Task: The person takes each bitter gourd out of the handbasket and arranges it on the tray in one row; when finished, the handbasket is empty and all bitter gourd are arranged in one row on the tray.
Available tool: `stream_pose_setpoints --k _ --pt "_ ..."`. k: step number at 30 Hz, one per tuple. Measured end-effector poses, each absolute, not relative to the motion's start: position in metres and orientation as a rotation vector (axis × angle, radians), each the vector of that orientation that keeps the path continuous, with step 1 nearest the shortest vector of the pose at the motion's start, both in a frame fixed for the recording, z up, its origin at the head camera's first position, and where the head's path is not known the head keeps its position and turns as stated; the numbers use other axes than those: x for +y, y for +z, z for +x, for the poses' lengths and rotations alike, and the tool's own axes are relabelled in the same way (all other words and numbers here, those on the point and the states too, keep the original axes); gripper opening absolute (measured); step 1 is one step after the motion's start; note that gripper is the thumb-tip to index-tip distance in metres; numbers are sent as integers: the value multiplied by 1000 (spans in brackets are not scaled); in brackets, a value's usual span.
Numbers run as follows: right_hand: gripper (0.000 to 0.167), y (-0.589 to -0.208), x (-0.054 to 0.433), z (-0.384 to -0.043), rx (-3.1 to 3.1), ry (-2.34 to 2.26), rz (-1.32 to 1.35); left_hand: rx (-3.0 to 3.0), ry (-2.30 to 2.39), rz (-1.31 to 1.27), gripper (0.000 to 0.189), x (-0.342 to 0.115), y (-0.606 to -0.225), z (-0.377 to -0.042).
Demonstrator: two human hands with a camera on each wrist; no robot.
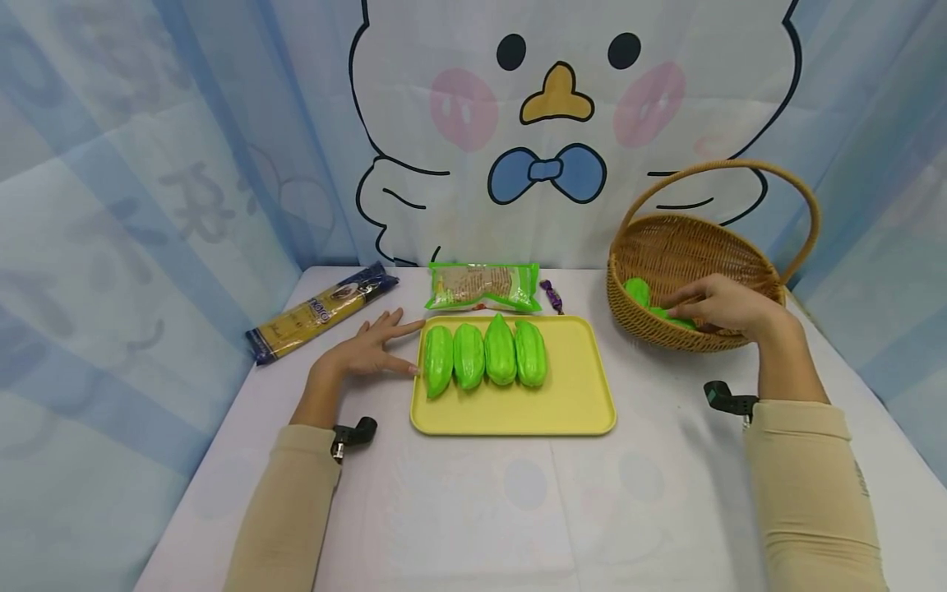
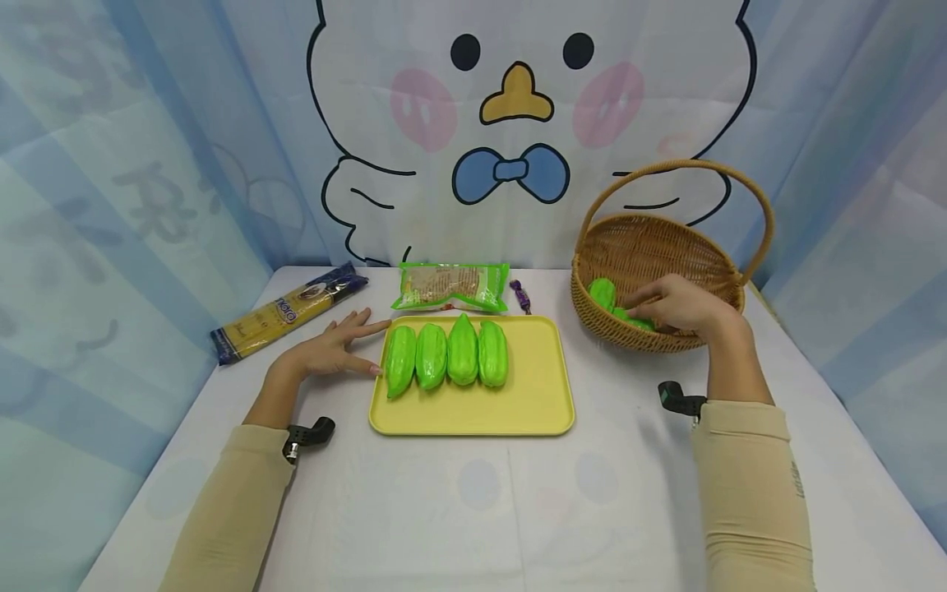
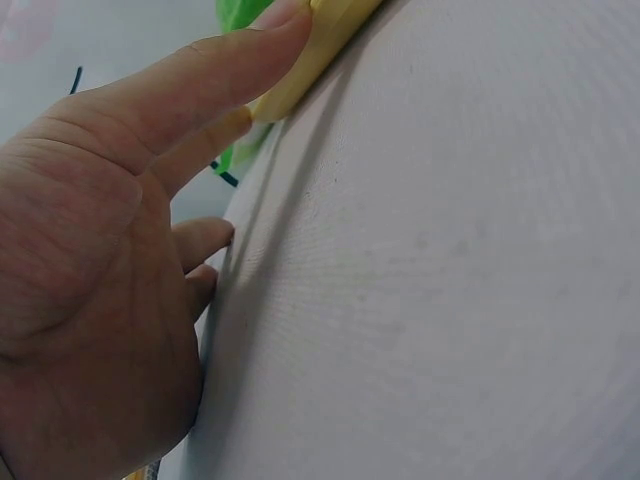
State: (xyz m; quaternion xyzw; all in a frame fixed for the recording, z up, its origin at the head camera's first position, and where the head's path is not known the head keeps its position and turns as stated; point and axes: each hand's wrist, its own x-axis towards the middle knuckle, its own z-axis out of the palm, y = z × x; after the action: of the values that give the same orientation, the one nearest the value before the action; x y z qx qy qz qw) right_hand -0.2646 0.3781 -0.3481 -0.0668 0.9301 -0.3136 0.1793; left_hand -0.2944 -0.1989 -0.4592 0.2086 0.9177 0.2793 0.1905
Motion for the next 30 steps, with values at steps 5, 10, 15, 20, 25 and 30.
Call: stream_pose_setpoints --k 5,10,15,20,25,30 --pt "42 -344 380 -263 2640 -869 -183 2577 784 592 97 -199 -458 -294" --pt "45 -337 383 -258 2675 -826 -200 2578 772 582 98 -199 -458 -294" --pt "46 -331 387 -254 2735 -812 -182 2577 771 578 98 -200 -459 -295" --pt "49 -325 392 -250 2799 -842 -171 2577 773 582 98 -199 -459 -295" --pt "50 -319 392 -246 2840 -901 -175 2579 772 596 98 -199 -460 -295" --pt "54 -314 386 -242 2888 -920 -180 2577 768 600 98 -199 -460 -296"
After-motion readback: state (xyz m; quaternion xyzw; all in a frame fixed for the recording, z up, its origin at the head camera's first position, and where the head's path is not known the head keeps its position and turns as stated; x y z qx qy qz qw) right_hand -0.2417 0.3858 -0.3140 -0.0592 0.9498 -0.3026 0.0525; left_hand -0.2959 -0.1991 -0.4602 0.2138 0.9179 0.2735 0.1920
